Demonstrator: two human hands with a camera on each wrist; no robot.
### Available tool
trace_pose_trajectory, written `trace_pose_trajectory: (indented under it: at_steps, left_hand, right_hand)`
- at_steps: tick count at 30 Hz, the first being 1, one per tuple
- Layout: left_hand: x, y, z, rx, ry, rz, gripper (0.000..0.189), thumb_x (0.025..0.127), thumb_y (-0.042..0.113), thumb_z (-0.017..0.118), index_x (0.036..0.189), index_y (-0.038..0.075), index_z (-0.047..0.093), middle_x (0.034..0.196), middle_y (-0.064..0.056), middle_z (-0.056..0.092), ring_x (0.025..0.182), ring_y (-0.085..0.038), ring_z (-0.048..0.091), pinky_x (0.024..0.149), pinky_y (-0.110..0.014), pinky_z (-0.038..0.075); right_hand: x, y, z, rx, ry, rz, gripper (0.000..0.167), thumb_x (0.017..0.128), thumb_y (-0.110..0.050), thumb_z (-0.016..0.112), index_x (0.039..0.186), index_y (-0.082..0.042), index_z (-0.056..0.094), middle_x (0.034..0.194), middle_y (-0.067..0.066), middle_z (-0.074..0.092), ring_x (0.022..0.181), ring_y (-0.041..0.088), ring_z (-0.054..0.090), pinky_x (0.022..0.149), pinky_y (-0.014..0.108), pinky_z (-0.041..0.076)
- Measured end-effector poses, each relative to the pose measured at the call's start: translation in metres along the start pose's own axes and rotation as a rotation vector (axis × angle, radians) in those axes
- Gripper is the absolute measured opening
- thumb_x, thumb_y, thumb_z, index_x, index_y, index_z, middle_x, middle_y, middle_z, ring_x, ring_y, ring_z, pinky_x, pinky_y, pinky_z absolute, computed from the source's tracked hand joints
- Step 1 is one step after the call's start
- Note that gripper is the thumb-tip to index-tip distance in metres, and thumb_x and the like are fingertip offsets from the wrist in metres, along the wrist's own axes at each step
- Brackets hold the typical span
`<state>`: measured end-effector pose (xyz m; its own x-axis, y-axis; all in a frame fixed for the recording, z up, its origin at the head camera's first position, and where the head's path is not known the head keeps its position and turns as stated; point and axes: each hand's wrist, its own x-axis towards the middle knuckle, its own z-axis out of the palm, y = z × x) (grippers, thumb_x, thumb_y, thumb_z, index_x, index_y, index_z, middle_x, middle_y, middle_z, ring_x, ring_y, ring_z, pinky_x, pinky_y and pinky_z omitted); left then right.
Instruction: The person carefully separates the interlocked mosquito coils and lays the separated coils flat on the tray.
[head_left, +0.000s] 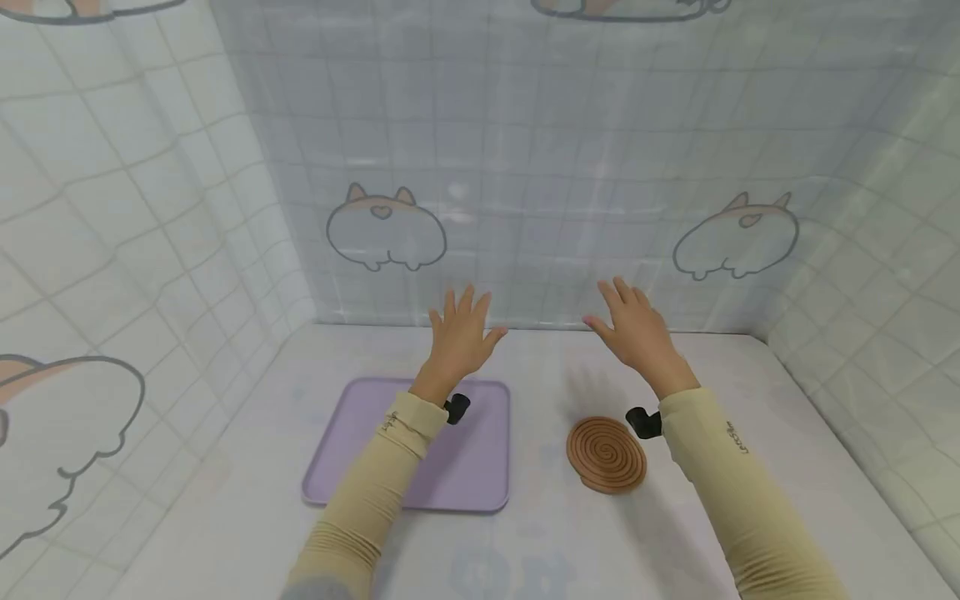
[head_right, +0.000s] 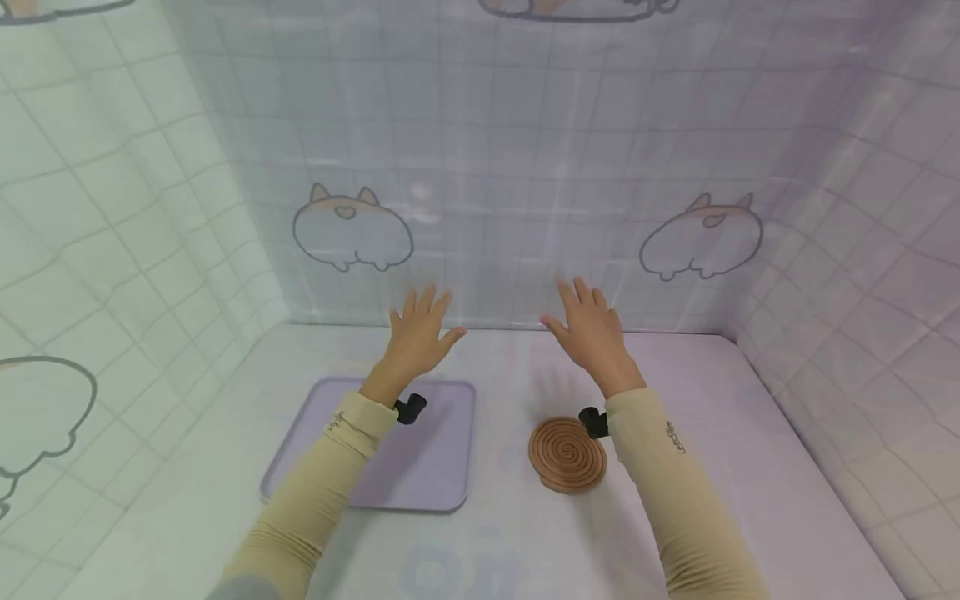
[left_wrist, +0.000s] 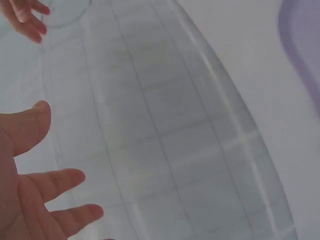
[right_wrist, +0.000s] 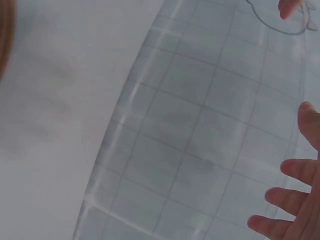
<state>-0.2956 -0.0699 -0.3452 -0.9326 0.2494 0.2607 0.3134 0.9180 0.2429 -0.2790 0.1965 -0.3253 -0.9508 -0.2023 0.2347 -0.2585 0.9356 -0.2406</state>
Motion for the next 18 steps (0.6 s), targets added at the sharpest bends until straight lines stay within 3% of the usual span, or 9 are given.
trace_pose_trajectory:
  at_steps: [6,11,18]
  left_hand:
    - [-0.024,0.020,0.015,0.053,0.016,0.045,0.064,0.091,0.050,0.048,0.142,0.014,0.035,0.149,-0.015,0.024,0.135,-0.042,0.016,0.100,-0.065,0.020]
    - [-0.046,0.041,0.029,0.094,0.031,0.131,0.060,0.091,0.049,0.050,0.139,0.014,0.040,0.144,-0.015,0.034,0.132,-0.040,0.027,0.098,-0.060,0.030]
    - [-0.070,0.069,0.049,0.102,-0.040,0.264,0.058,0.091,0.047,0.050,0.137,0.012,0.042,0.139,-0.013,0.041,0.126,-0.033,0.039,0.092,-0.047,0.043]
  right_hand:
    - [-0.031,0.006,0.017,-0.008,0.011,0.000,0.065,0.092,-0.038,0.054,0.142,-0.003,0.032,0.144,0.025,0.028,0.127,0.045,0.031,0.090,0.062,0.036]
    - [-0.061,0.014,0.034,-0.037,-0.024,-0.013,0.059,0.089,-0.035,0.060,0.135,-0.002,0.043,0.138,0.025,0.038,0.120,0.044,0.040,0.083,0.057,0.043]
    - [-0.091,0.028,0.057,-0.073,-0.049,0.000,0.059,0.084,-0.029,0.068,0.130,0.002,0.047,0.127,0.027,0.047,0.106,0.044,0.050,0.069,0.053,0.049]
